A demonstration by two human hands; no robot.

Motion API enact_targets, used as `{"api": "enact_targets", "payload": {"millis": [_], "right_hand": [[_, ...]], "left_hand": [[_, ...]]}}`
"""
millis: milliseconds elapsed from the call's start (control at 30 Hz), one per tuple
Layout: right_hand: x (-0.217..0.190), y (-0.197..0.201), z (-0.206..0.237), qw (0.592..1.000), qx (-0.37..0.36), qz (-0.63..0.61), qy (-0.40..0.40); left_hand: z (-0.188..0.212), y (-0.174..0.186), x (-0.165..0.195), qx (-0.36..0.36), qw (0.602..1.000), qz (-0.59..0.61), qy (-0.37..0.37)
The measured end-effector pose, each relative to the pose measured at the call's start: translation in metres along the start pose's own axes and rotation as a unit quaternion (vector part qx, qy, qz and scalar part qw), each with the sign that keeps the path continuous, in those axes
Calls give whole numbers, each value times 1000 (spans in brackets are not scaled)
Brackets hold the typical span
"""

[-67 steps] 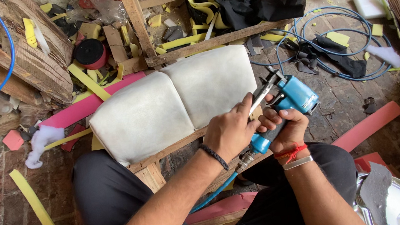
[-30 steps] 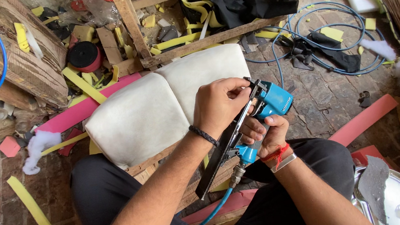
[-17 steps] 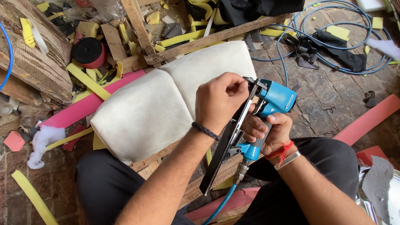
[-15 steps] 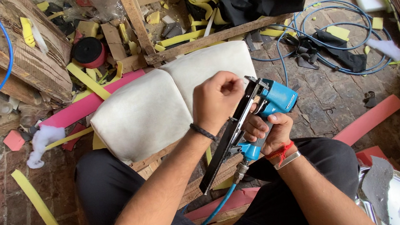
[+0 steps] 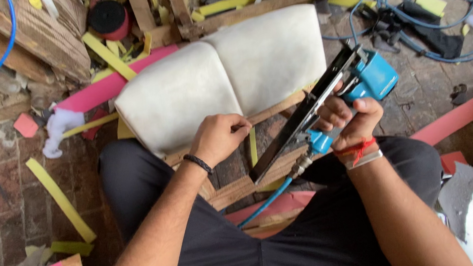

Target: The person secures a white fabric cover onto a wooden chair frame using a pneumatic staple gun, then trims excess fabric with shears. The person works on the seat and back sections, smoothing the fabric and stapling it to the frame.

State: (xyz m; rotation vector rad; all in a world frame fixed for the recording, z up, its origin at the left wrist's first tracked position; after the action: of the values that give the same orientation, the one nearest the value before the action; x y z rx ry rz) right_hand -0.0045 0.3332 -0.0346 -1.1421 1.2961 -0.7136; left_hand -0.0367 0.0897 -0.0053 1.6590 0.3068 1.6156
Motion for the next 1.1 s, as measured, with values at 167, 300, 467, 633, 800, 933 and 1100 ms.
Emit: {"api": "enact_targets", "payload": {"millis": [167,300,467,633,800,933,1100], "right_hand": [[3,4,2,999,6,37,9],[2,6,4,998,16,50,24],[4,6,4,998,26,60,25],[8,8,3,996,48,72,25],[12,6,2,998,37,58,12],[15,9,2,996,56,63,17],[13,11,-4,992,82,84,50]], "left_hand": [[3,-4,-16,-11,1000,8,3],[1,-4,-23,-2,1000,15,-5],[3,-3,-24,11,1000,18,-18],[3,-2,-23,12,1000,4,-13],[2,-8,-31,-2,1000,9,18],[-2,-15,-43,-17,999,31,35],[-1,-43,-28,-119,896,427,4]]}}
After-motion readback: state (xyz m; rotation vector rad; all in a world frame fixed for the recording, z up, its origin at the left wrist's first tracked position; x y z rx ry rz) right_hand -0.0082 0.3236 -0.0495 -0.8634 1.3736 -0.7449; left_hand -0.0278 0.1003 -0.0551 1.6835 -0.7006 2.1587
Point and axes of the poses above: each hand's wrist, its own z-axis away from the middle knuckle, its own y-axis out of the back of the hand, x = y × z, the point moved 10 cm from there along -z, towards the middle knuckle, and after that the axes turned 3 degrees about z, right-handed, at the moved point
